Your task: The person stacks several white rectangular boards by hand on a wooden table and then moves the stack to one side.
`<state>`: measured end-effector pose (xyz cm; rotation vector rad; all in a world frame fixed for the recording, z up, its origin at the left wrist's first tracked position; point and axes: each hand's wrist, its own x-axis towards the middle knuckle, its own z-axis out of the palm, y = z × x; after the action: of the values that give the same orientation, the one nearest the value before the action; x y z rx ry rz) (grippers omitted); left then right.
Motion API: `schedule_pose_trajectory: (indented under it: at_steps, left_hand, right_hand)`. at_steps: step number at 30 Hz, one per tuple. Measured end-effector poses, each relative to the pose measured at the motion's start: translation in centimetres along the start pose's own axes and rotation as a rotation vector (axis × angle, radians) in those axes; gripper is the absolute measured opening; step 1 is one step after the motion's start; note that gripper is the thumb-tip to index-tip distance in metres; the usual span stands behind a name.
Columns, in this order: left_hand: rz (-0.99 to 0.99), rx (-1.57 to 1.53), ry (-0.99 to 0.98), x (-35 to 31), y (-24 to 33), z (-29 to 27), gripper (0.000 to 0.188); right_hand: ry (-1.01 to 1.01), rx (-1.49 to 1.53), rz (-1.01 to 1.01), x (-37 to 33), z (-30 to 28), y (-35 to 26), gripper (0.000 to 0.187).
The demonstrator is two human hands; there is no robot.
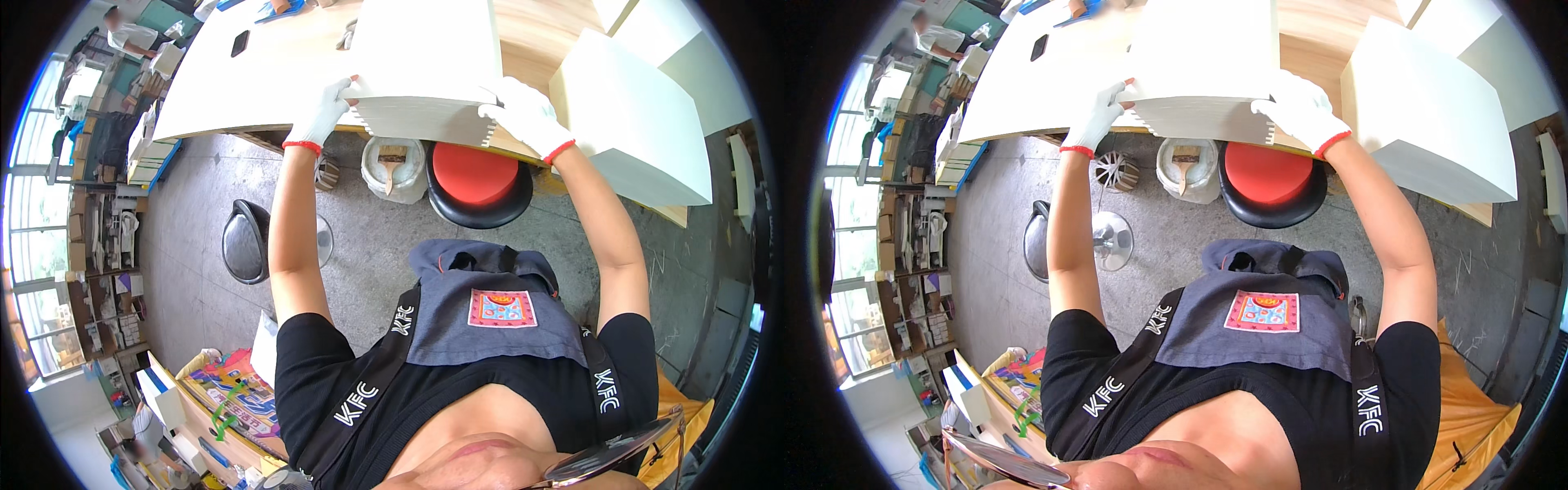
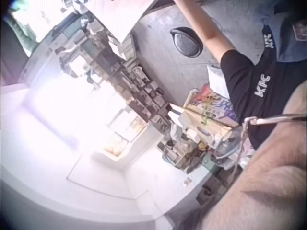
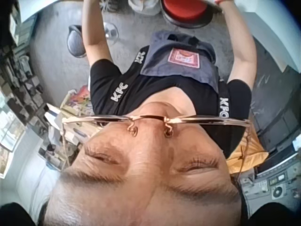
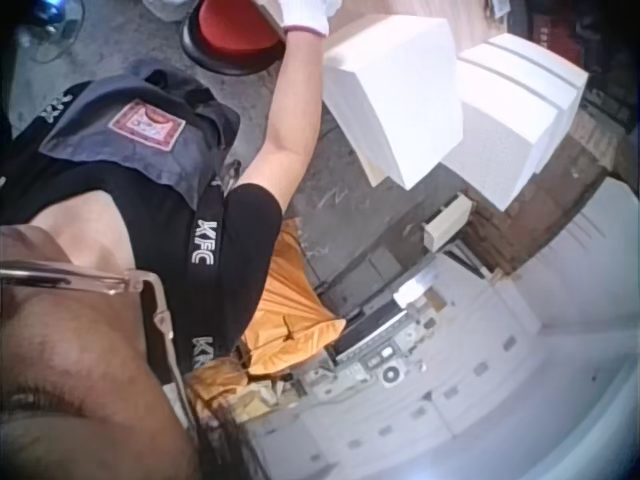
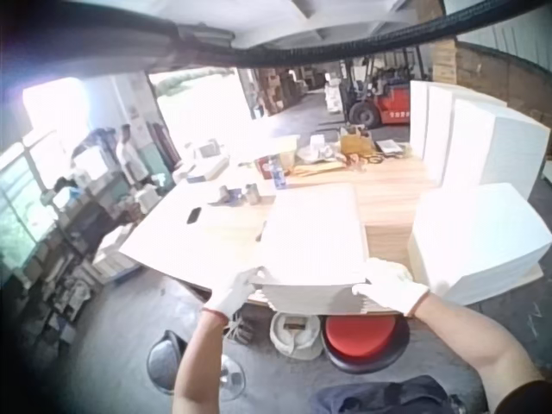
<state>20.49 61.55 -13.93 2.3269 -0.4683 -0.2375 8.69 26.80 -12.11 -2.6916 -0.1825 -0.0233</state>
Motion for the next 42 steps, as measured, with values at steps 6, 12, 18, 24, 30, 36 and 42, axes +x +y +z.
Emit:
schedule_pose_trajectory:
  at_steps: [6, 12, 18, 24, 30, 36, 42]
  left_hand:
    - [0.034, 0.053, -0.001, 0.6, -0.8, 0.1, 0.051]
    - [0.108, 0.036, -0.004, 0.8, -2.1, 0.3, 0.052]
    - [0.005, -0.331, -0.020, 0.4, -2.4, 0.5, 0.046]
    - [0.054, 0.047, -0.025, -0.1, -0.8, 0.1, 0.045]
    - [0.125, -0.142, -0.027, 0.5, -3.4, 1.1, 0.047]
    - [0.067, -0.063, -0.025, 0.2, -2.8, 0.8, 0.049]
    - [0.089, -0.055, -0.007, 1.6, -5.1, 1.0, 0.049]
  right_hand:
    - [0.167, 0.091, -0.035, -0.4, 1.6, 1.1, 0.028]
    - [0.187, -0.025, -0.091, -0.9, 2.7, 2.1, 0.022]
    - [0.236, -0.026, -0.203, -0.8, 3.9, 3.4, 0.017]
    - [0.298, 0.004, -0.215, -1.2, 4.5, 3.8, 0.017]
    - [0.360, 0.135, -0.279, -1.3, 5.0, 4.3, 0.020]
    - [0.384, 0.121, -0.251, -1.0, 5.4, 4.3, 0.019]
    - [0.485, 0.067, -0.314, -0.7, 6.0, 4.4, 0.022]
